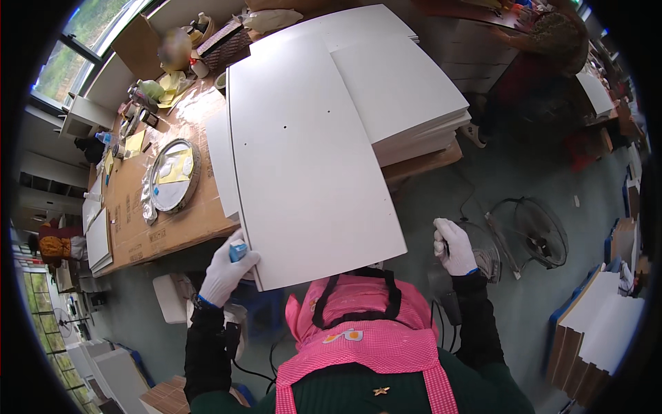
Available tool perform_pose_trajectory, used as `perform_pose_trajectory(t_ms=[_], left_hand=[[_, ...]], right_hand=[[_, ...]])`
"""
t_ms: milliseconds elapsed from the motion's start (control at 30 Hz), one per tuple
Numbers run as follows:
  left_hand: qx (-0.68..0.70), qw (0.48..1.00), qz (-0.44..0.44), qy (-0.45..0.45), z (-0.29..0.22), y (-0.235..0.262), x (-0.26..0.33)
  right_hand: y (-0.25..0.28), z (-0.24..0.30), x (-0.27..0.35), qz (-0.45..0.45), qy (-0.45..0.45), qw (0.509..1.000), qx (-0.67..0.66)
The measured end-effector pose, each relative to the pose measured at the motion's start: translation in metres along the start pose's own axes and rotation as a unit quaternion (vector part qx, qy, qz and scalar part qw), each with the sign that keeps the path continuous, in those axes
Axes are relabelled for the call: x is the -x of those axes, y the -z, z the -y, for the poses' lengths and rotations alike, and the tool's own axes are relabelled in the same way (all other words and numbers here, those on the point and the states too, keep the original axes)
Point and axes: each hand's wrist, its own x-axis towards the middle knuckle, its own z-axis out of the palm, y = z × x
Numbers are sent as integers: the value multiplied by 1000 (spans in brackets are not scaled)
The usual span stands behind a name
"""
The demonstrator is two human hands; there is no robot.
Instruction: Inspecting and cleaning white furniture panels in a workshop environment.
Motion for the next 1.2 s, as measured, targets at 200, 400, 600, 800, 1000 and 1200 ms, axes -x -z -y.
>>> perform_pose_trajectory(t_ms=[200,400,600,800,1000,1200], left_hand=[[238,971,1,-1,-4,-148,37],[354,921,162,21,-56,-224,34],[22,947,189,-260,-129,-171,17],[-134,898,-2,-418,-154,-123,-123],[-323,830,-90,-445,-126,-83,-181],[-325,845,-93,-415,-99,-30,-189]], right_hand=[[46,-5,-2,-91,30,974,-207],[73,6,18,-79,129,953,-263],[67,19,46,39,165,942,-288],[40,37,36,75,242,938,-236],[-23,80,42,-172,413,892,66],[-87,115,14,-63,456,885,75]])
